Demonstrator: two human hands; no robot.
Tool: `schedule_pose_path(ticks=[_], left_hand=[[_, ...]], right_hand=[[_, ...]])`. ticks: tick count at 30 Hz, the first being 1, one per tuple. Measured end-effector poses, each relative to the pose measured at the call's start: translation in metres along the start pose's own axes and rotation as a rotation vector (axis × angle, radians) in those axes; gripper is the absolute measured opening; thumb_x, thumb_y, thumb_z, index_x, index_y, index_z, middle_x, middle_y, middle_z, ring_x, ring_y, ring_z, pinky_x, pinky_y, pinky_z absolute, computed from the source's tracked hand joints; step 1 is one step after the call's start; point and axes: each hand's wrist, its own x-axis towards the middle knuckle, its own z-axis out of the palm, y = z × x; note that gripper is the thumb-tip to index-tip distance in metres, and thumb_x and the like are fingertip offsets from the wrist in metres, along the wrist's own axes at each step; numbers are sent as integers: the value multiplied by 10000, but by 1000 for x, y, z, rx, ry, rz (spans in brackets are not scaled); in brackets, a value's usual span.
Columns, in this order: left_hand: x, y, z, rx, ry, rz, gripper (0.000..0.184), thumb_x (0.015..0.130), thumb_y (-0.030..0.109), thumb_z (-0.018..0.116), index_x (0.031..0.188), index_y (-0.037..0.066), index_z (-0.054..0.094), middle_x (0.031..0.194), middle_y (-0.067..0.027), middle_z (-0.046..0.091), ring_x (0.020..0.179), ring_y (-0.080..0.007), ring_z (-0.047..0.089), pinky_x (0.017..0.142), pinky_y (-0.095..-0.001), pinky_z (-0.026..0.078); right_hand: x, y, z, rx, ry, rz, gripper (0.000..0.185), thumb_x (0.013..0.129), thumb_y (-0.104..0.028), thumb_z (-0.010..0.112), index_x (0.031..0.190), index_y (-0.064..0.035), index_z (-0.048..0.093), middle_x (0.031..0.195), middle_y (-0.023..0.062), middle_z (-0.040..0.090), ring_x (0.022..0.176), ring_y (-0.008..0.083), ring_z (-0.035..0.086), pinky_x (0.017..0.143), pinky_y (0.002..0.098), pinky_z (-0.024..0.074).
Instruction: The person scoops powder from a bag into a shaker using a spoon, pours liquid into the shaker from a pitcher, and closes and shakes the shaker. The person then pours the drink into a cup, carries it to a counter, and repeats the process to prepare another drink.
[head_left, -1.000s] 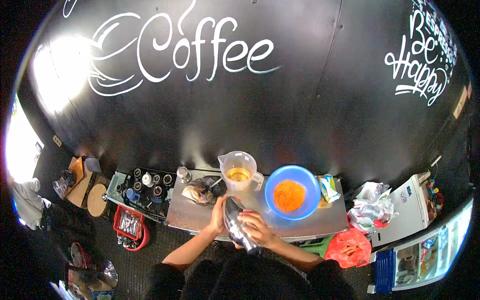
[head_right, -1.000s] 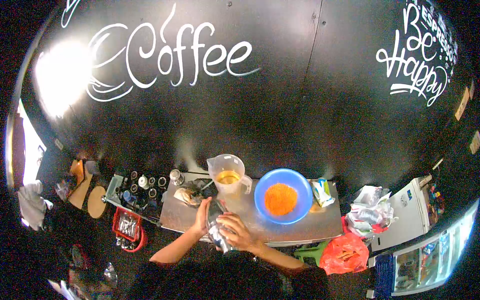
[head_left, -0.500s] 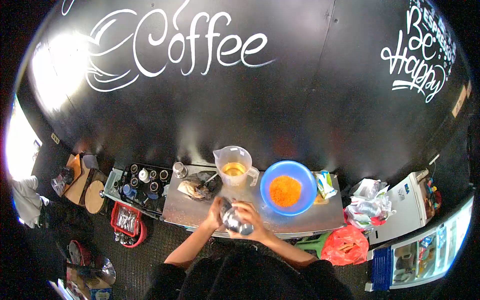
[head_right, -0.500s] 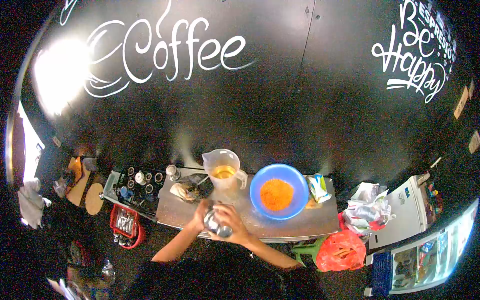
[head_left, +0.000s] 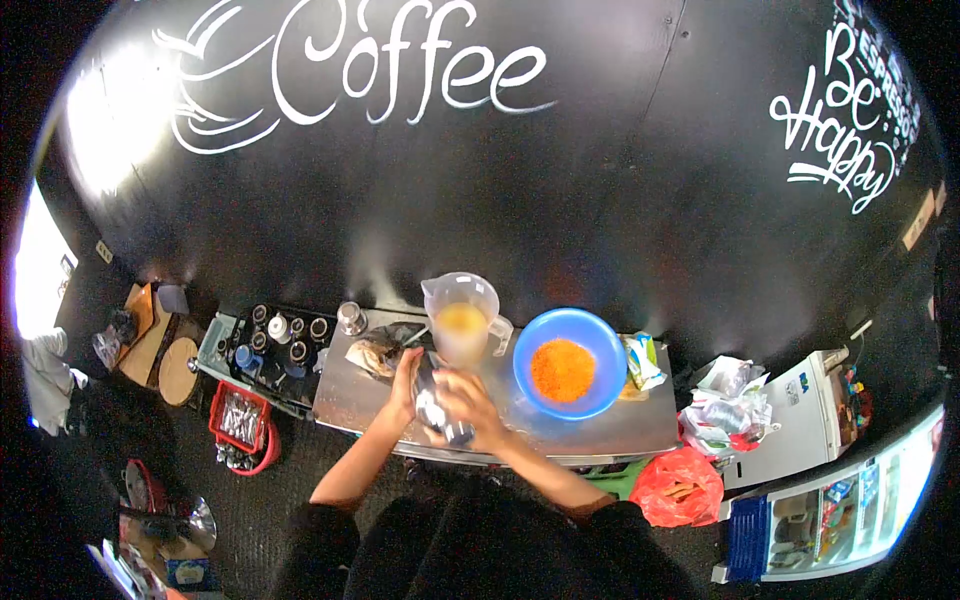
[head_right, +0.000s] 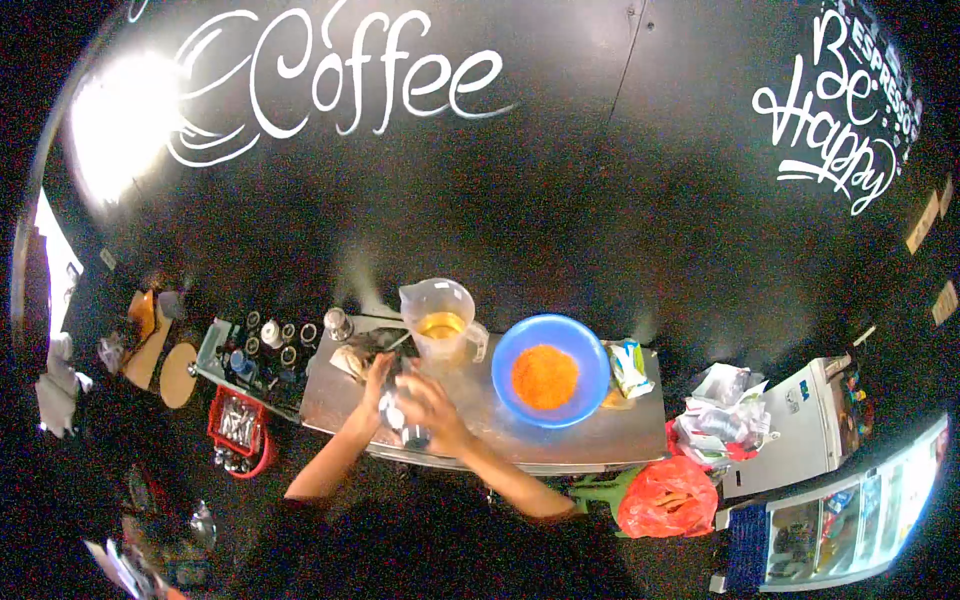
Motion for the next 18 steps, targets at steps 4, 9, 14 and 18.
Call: schedule_pose_path(ticks=[4, 9, 14, 18], left_hand=[[-14, -5, 30, 20, 367, 89, 490, 866, 524, 447, 1110, 110, 539, 963, -101, 630, 858, -245, 615, 819, -391, 492], [-4, 5, 20, 11, -160, 44, 504, 884, 454, 402, 1040, 7, 572, 931, -121, 626, 844, -213, 609, 803, -337, 488], [7, -49, -17, -349, -201, -170, 486, 904, 448, 377, 1028, 16, 563, 916, -112, 609, 822, -199, 594, 804, -328, 473], [-8, -19, 22, -157, -151, 46, 490, 889, 445, 424, 1017, -10, 557, 897, -102, 611, 832, -191, 574, 841, -302, 437]], right_hand=[[14, -20, -10, -26, 27, -15, 567, 642, -176, 785, 1148, -100, 540, 1243, 177, 501, 1132, 370, 481, 943, 465, 405], [8, -32, -14, -95, 73, -107, 492, 672, -157, 764, 1110, -91, 549, 1196, 193, 522, 1118, 364, 494, 947, 484, 406], [-5, -17, -9, -21, -20, 1, 615, 631, -163, 793, 1183, -131, 524, 1207, 163, 529, 1129, 364, 486, 935, 476, 412], [-16, -14, -16, -118, -33, -197, 571, 688, -212, 771, 1205, -117, 547, 1261, 151, 514, 1166, 351, 466, 986, 497, 371]])
